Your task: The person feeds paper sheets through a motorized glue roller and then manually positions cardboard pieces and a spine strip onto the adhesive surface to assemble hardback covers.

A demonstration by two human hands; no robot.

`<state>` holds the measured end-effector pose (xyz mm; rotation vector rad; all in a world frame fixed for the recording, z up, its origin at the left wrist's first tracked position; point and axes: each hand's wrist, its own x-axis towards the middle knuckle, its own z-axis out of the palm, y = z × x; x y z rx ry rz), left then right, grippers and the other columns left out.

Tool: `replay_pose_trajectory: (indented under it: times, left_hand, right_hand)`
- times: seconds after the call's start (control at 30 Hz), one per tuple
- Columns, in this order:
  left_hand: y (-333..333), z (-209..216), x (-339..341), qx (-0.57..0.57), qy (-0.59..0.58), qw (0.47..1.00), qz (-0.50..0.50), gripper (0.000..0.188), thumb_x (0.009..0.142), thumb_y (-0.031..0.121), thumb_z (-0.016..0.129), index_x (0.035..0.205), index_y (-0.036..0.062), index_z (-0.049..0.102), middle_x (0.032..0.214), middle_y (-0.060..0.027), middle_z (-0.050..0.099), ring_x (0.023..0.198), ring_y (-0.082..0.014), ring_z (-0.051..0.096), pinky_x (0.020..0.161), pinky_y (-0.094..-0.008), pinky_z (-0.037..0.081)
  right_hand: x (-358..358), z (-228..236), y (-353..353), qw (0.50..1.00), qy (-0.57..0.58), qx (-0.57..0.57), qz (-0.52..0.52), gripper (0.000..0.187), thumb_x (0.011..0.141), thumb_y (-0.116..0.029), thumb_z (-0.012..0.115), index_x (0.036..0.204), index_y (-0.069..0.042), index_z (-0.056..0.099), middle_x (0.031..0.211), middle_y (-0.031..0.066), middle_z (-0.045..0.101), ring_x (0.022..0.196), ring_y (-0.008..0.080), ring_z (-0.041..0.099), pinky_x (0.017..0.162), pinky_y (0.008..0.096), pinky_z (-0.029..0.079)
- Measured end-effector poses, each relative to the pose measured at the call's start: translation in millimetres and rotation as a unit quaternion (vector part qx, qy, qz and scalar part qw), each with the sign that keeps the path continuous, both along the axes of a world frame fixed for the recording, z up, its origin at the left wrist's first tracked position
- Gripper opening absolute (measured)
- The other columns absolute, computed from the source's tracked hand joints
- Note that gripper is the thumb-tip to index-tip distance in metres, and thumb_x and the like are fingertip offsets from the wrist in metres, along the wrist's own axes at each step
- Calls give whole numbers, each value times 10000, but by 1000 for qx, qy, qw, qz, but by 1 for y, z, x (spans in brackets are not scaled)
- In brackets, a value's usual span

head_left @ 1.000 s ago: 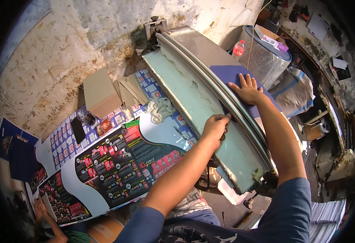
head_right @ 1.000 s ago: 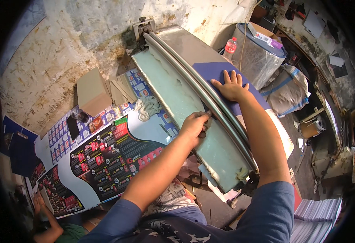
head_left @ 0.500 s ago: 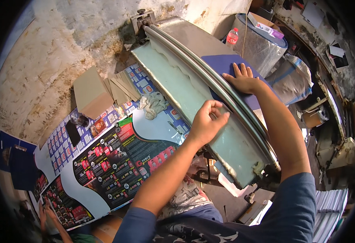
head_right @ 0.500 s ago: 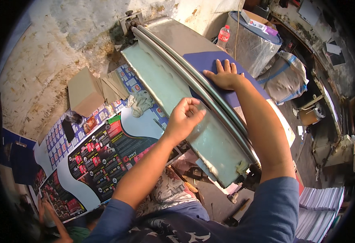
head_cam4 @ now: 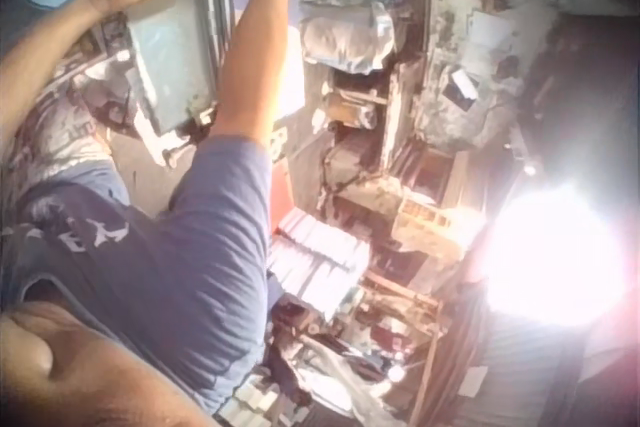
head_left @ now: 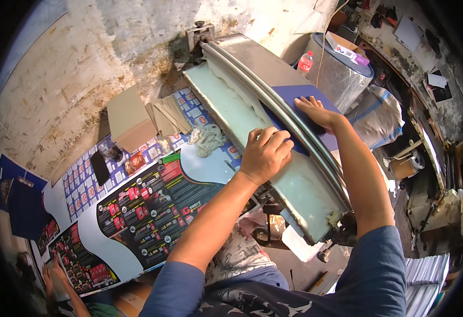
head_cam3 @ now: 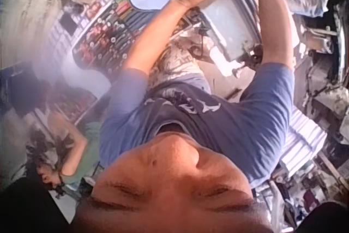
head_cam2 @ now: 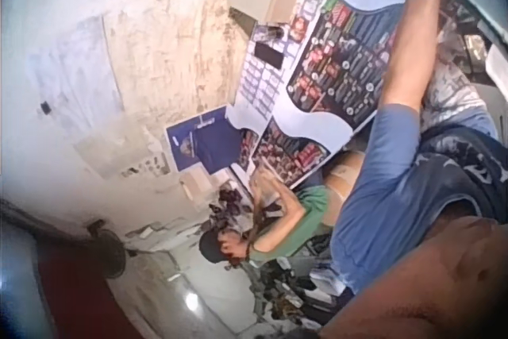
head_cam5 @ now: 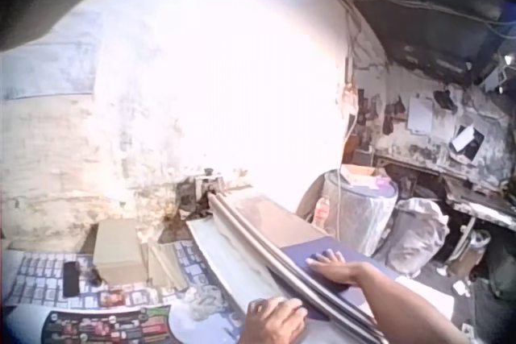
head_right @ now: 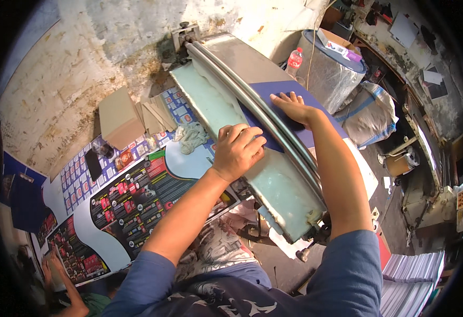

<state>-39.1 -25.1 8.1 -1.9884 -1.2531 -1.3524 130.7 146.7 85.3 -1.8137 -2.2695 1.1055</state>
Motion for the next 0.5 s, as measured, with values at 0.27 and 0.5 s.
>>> replay_pose_trajectory:
  times: [0.27, 0.5]
  left_hand:
    - [-103, 53, -73, 12, -35, 998, 49, 159, 757, 88, 700, 909, 125, 672, 1127, -28, 732, 1053, -192, 699, 1160, -443, 305]
    - [-234, 88, -138, 9, -93, 994, 55, 245, 876, 225, 734, 1042, 71, 643, 1120, -155, 736, 981, -252, 719, 1144, -513, 364]
  right_hand:
    - [-38, 83, -172, 923, 319, 185, 113, 1045, 809, -566, 806, 1552, 16, 359, 1605, 210, 381, 1498, 316, 342, 1210, 438, 291]
    - [-32, 29, -299, 877, 50, 447, 168, 642, 632, -44, 793, 1252, -86, 631, 1327, 136, 641, 1298, 328, 572, 1176, 563, 325]
